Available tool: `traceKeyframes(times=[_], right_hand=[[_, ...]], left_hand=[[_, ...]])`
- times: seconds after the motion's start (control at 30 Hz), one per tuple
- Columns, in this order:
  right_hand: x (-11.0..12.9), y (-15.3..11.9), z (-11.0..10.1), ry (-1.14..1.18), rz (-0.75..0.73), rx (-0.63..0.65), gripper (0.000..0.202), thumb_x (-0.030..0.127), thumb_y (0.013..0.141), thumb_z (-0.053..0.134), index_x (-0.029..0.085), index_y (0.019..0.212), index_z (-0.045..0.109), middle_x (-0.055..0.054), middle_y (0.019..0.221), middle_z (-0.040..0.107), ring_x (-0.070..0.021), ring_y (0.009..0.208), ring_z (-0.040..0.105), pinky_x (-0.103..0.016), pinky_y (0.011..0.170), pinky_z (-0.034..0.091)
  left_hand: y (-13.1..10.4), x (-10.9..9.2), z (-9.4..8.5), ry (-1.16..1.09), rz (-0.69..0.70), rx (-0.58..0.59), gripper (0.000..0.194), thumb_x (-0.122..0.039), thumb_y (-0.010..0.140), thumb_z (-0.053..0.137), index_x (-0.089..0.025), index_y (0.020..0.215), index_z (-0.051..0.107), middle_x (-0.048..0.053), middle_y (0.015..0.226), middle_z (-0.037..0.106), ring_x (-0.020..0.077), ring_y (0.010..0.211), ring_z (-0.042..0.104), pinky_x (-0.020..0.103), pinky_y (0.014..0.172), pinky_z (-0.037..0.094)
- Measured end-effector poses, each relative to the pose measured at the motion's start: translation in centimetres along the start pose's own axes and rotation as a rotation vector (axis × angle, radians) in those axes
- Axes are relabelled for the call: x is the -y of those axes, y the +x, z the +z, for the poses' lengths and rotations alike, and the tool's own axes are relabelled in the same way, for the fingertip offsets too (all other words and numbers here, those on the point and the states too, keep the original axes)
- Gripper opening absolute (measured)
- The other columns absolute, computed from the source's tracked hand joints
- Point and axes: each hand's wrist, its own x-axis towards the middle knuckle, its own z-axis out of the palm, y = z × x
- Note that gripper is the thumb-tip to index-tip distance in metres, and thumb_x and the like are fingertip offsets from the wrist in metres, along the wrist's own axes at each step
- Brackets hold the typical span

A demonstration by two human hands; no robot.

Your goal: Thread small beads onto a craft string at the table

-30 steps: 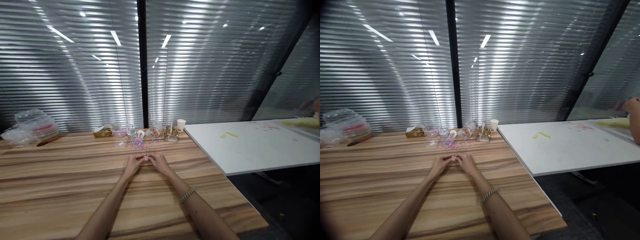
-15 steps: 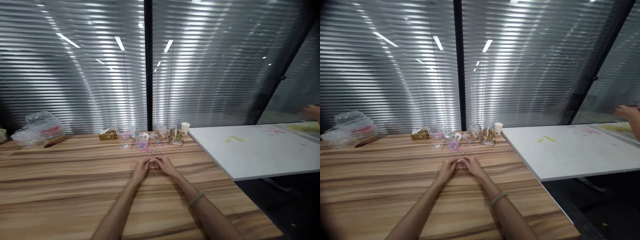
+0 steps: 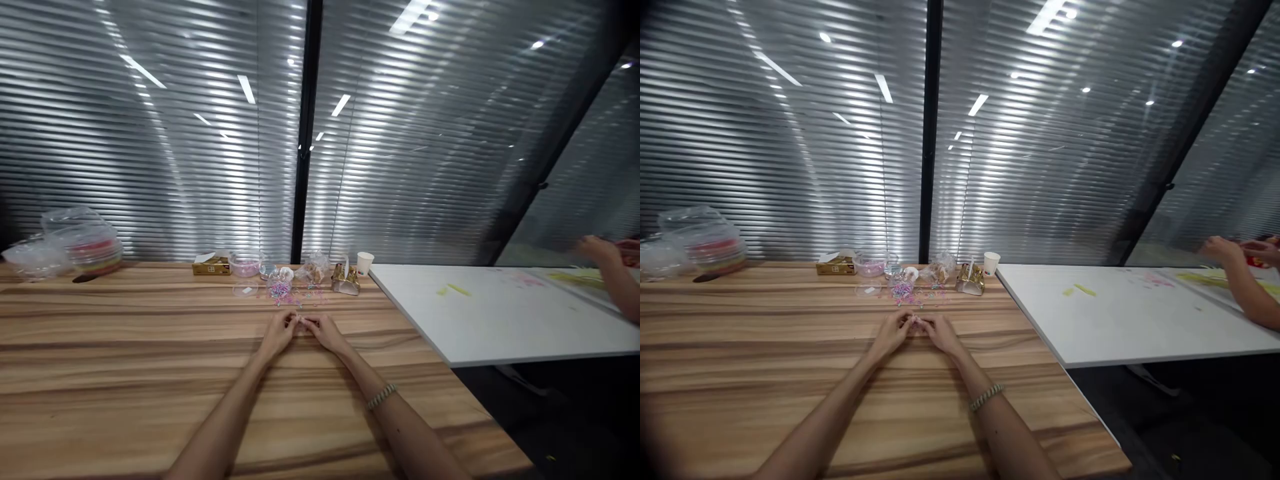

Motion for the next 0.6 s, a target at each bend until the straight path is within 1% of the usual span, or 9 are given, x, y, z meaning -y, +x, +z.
traceKeyframes(times=[0.13,0.2,0.3,0.37,0.47,0.53,0.6], right_hand=[[-0.1,-0.2,0.0,-0.11,-0.022,-0.097,0.023,0.024,0.086,0.047,0.018,0.088,0.069,-0.005,0.082,0.068,-0.0155,0.074,0.059,-0.024,0.069,0.042],[-0.1,-0.3,0.0,-0.136,-0.044,-0.117,0.022,0.022,0.086,0.047,0.019,0.091,0.069,-0.005,0.083,0.068,-0.0153,0.074,0.059,-0.023,0.068,0.042],[-0.3,-0.1,0.2,-0.098,-0.079,-0.151,0.023,0.021,0.085,0.047,0.02,0.093,0.068,-0.004,0.086,0.068,-0.0156,0.076,0.06,-0.023,0.069,0.042],[-0.4,0.1,0.3,-0.074,-0.08,-0.207,0.022,0.024,0.085,0.047,0.019,0.089,0.068,-0.005,0.085,0.068,-0.0164,0.077,0.061,-0.024,0.069,0.042],[-0.5,0.5,0.6,-0.078,-0.027,-0.31,0.025,0.029,0.086,0.045,0.017,0.084,0.068,-0.005,0.077,0.068,-0.0166,0.068,0.06,-0.024,0.064,0.042],[-0.5,0.7,0.6,-0.102,0.026,-0.361,0.028,0.031,0.086,0.044,0.017,0.082,0.067,-0.005,0.073,0.067,-0.0162,0.063,0.058,-0.023,0.06,0.041],[-0.5,0.8,0.7,-0.142,0.078,-0.398,0.029,0.033,0.087,0.043,0.018,0.079,0.067,-0.004,0.071,0.067,-0.016,0.063,0.058,-0.022,0.059,0.039]], left_hand=[[0.0,-0.7,0.0,-0.014,0.003,0.013,0.017,-0.029,0.075,0.054,-0.015,0.076,0.063,0.004,0.07,0.065,0.0165,0.066,0.058,0.025,0.062,0.044],[0.0,-0.9,-0.1,-0.019,-0.007,0.011,0.015,-0.029,0.073,0.057,-0.015,0.075,0.063,0.004,0.069,0.065,0.0159,0.065,0.058,0.024,0.061,0.044],[0.1,-0.7,-0.3,-0.042,-0.018,0.023,0.018,-0.032,0.074,0.058,-0.015,0.072,0.063,0.004,0.07,0.065,0.0161,0.065,0.058,0.024,0.062,0.045],[0.2,-0.5,-0.2,-0.041,-0.022,0.033,0.021,-0.035,0.076,0.056,-0.015,0.074,0.063,0.004,0.071,0.066,0.0166,0.066,0.059,0.026,0.063,0.045],[0.3,-0.4,0.2,0.059,0.045,0.0,0.024,-0.034,0.081,0.049,-0.016,0.078,0.063,0.005,0.076,0.065,0.018,0.072,0.058,0.029,0.07,0.044],[0.2,-0.6,0.8,0.146,0.122,-0.041,0.023,-0.032,0.083,0.046,-0.017,0.076,0.062,0.006,0.078,0.064,0.0187,0.076,0.056,0.031,0.074,0.043],[0.1,-0.9,1.2,0.184,0.181,-0.068,0.022,-0.03,0.084,0.046,-0.017,0.074,0.06,0.005,0.077,0.062,0.0186,0.077,0.054,0.031,0.075,0.042]])
